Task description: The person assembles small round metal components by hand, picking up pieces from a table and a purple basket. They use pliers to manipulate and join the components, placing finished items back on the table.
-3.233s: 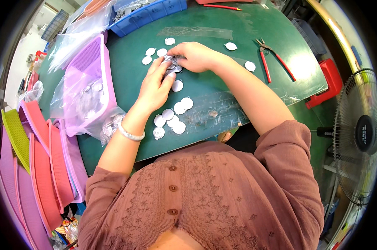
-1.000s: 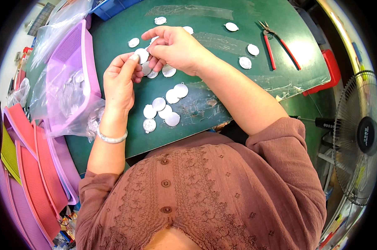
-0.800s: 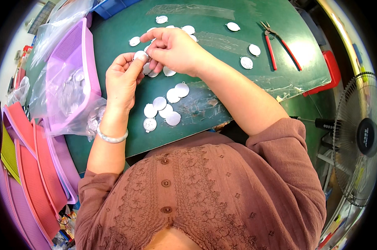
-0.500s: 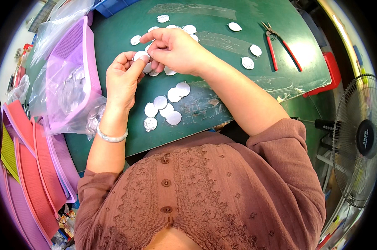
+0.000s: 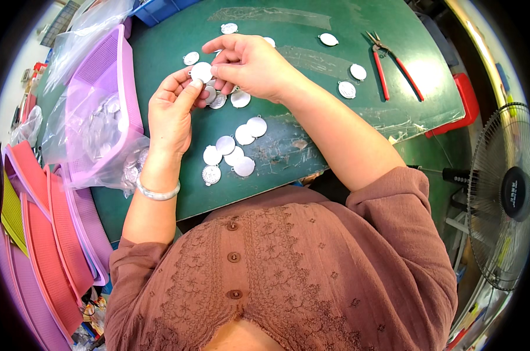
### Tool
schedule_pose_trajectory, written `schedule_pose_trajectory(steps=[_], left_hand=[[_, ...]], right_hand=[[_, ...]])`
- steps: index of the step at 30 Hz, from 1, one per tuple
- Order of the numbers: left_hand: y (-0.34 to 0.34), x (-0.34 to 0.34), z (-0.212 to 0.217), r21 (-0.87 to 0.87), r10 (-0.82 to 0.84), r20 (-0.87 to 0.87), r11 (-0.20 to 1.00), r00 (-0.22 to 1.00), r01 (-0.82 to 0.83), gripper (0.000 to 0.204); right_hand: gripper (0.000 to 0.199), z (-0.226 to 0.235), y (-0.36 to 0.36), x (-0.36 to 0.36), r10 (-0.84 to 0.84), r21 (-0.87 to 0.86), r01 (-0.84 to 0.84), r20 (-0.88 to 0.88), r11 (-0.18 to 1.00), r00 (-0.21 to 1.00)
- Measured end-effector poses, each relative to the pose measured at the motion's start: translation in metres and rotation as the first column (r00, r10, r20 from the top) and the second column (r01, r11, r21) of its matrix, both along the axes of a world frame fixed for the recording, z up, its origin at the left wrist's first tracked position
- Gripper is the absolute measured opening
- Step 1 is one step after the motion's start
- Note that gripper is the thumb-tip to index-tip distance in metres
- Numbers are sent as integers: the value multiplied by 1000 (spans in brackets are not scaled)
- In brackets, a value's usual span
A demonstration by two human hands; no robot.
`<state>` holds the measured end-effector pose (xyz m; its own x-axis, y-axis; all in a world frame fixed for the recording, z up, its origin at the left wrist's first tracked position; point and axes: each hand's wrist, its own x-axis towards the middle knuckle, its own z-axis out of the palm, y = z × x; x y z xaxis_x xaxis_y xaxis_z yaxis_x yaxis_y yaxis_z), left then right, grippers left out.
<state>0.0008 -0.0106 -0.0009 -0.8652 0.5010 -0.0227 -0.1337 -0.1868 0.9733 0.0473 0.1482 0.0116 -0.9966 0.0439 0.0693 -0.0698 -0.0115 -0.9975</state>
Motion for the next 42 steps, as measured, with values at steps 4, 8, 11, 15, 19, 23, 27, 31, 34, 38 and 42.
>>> schedule_pose_trajectory(steps=[4,8,11,15,19,23,27,31,34,38,42], left_hand=[[0,-1,0,30,6,30,1000,1000,-7,22],[0,-1,2,129,-6,146,992,989,-13,24],[1,-1,2,232,-39,216,973,976,-13,25],[-3,-5,-3,305,-111,216,952,970,41,26],[-4,-7,-6,326,-150,229,943,962,69,26],[-4,-8,-5,318,-155,236,945,959,75,26],[-5,-6,-4,306,-175,175,945,969,115,27],[-4,-4,-4,280,-153,136,954,979,110,29],[-4,-3,-2,251,-132,119,963,984,99,29],[-2,-2,-2,231,-64,84,972,994,43,22],[-3,-5,-6,200,-52,79,979,996,35,16]], right_hand=[[34,-2,0,-1,-38,52,40,-45,998,998],[36,-6,-1,0,-79,212,130,-232,969,970],[38,-8,-2,-1,-57,292,171,-361,941,931],[40,-9,-5,-1,7,355,168,-443,920,896],[38,-8,-9,-1,-3,373,226,-512,900,859],[42,-9,-7,0,32,281,94,-414,955,910],[45,-9,-6,0,-18,154,68,-304,986,953],[45,-7,-6,0,-15,67,32,-244,997,970],[45,-8,-5,-1,5,23,1,-246,1000,969],[47,-9,-4,-2,18,4,-17,-253,1000,967],[48,-7,-4,-1,25,-13,-29,-230,1000,973]])
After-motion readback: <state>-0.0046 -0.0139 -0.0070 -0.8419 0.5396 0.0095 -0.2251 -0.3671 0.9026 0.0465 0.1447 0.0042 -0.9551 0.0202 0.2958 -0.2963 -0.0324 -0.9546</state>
